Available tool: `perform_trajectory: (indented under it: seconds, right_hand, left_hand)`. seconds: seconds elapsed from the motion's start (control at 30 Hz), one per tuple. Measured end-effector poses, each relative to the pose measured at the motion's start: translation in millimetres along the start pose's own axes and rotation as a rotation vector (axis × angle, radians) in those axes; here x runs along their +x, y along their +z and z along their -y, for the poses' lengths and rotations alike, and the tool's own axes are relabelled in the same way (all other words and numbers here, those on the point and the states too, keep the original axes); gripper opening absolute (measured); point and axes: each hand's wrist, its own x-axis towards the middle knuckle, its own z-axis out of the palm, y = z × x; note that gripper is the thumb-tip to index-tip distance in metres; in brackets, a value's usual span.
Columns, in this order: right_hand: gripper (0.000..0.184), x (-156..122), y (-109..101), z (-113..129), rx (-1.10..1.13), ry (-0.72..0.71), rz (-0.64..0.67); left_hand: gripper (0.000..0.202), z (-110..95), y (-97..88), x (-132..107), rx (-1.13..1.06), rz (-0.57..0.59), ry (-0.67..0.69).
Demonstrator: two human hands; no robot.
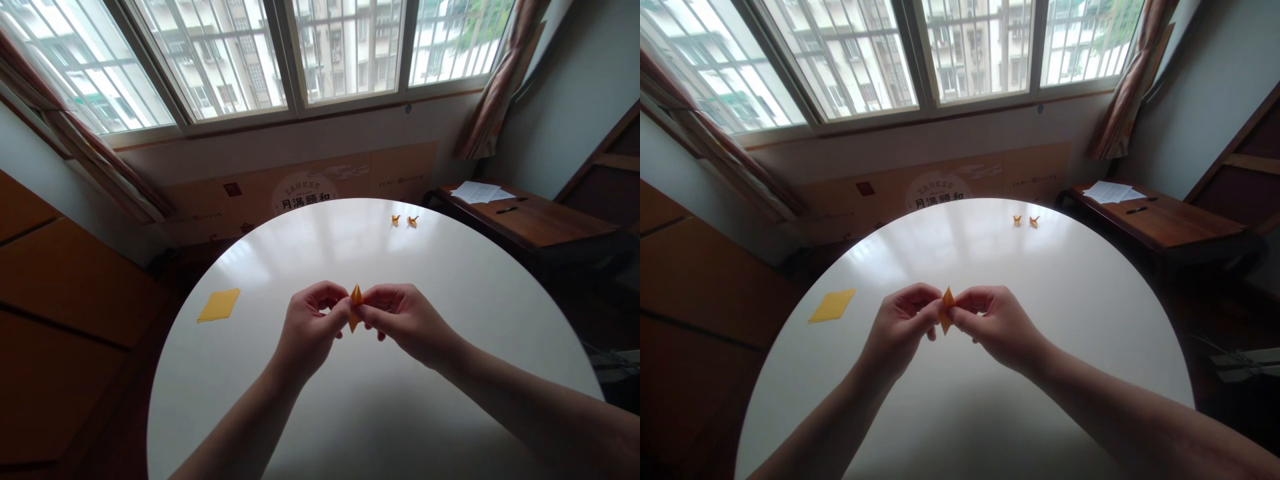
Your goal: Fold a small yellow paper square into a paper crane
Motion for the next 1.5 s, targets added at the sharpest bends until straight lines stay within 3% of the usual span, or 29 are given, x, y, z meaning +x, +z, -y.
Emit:
perform_trajectory:
  seconds: [0.4, 0.77, 1.0, 1.23, 1.5]
  right_hand:
    - [0.026, 0.6, 0.2, 1.7, 0.117, 0.026, -0.013]
    - [0.022, 4.3, 1.5, -3.5, 0.078, 0.023, -0.022]
    - [0.017, 5.6, 3.3, -0.8, 0.144, 0.068, -0.098]
    - [0.02, 9.0, -0.1, -2.4, 0.212, 0.08, -0.14]
    - [0.022, 8.4, 4.9, -5.8, 0.21, 0.102, -0.111]
  left_hand:
    - [0.021, 0.5, 2.4, 0.7, -0.116, -0.082, -0.069]
    - [0.024, 1.2, 2.9, -2.4, 0.073, -0.06, 0.009]
    - [0.023, 3.4, -1.7, 1.6, 0.053, -0.1, 0.01]
    - [0.032, 12.0, 3.1, 1.9, 0.045, 0.062, -0.068]
    - [0.019, 13.9, 6.8, 4.9, -0.116, 0.035, -0.163]
